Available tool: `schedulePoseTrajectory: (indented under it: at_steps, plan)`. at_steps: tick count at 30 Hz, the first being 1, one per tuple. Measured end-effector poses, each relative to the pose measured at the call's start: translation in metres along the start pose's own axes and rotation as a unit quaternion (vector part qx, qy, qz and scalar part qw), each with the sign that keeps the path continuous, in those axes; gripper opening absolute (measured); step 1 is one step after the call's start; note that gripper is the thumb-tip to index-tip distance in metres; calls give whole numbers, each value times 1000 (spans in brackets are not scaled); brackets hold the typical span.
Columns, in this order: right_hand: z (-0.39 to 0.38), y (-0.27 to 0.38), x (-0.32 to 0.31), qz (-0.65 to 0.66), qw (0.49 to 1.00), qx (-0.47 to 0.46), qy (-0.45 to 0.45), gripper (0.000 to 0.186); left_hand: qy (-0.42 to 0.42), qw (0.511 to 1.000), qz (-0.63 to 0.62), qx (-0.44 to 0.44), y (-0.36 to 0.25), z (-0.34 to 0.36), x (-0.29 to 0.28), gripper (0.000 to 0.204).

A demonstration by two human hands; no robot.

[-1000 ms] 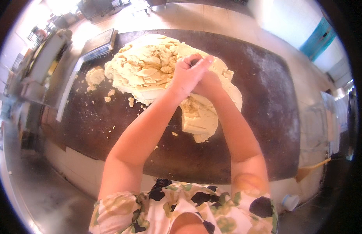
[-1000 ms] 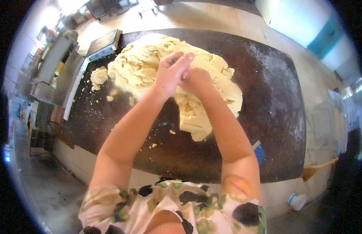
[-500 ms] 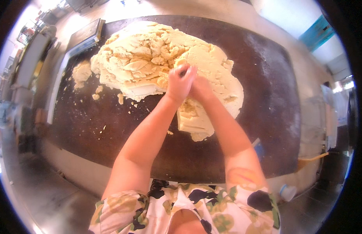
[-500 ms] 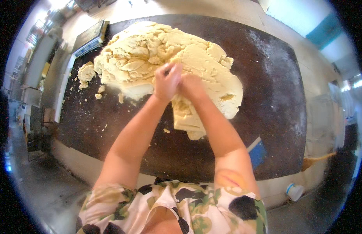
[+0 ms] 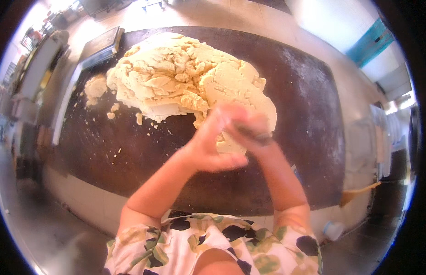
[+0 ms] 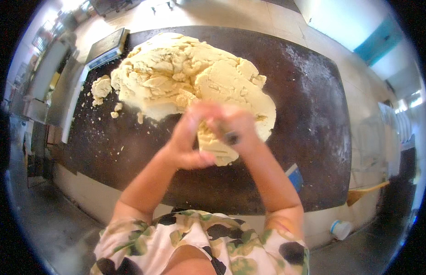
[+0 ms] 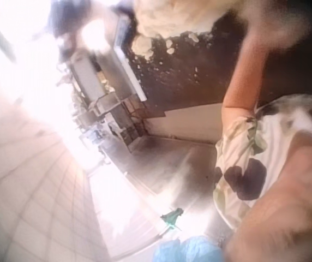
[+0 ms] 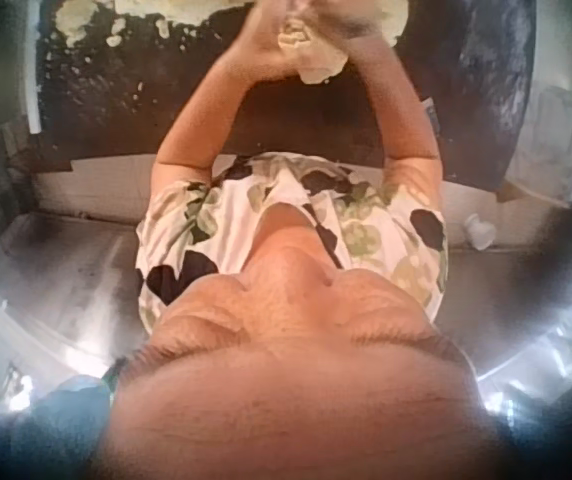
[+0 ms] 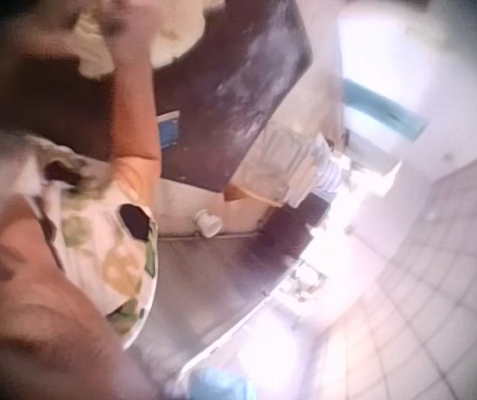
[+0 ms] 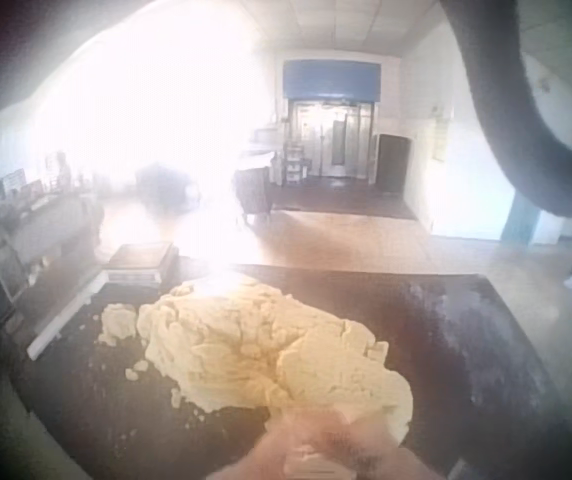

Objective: The person cuts a large mass of dough into smaller portions using a bench scraper and places them into a metal tray. They then use a spatula to scrape and transfer a crumbly mixture from a large bin into a rectangular metal tray.

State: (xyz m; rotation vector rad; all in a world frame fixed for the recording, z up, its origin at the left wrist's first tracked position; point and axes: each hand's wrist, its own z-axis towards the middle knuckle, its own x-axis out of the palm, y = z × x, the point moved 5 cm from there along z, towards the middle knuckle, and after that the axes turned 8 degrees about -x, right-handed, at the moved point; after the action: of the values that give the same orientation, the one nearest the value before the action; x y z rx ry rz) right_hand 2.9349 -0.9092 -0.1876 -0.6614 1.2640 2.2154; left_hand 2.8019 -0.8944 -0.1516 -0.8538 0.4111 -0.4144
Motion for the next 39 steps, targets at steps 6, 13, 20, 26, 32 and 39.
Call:
schedulePoseTrajectory:
  at_steps: [6,13,20,26,32,39]
  plan:
    - [9,-42,-45,-133,982,132,-11,18,219,893,197,-340,167,-36,19,59]
    - [8,-129,1,-106,973,205,13,22,204,853,343,-336,219,-56,43,65]
    - [5,-163,21,-107,983,146,8,23,188,865,318,-340,221,-44,37,57]
    - [-13,-151,23,-102,979,174,-17,21,235,835,294,-401,223,-56,45,54]
    - [-93,-74,41,-219,969,-74,-91,13,188,830,412,-326,182,-102,50,62]
    - [-140,61,24,-213,962,-165,-51,22,146,894,380,-184,83,-146,15,37]
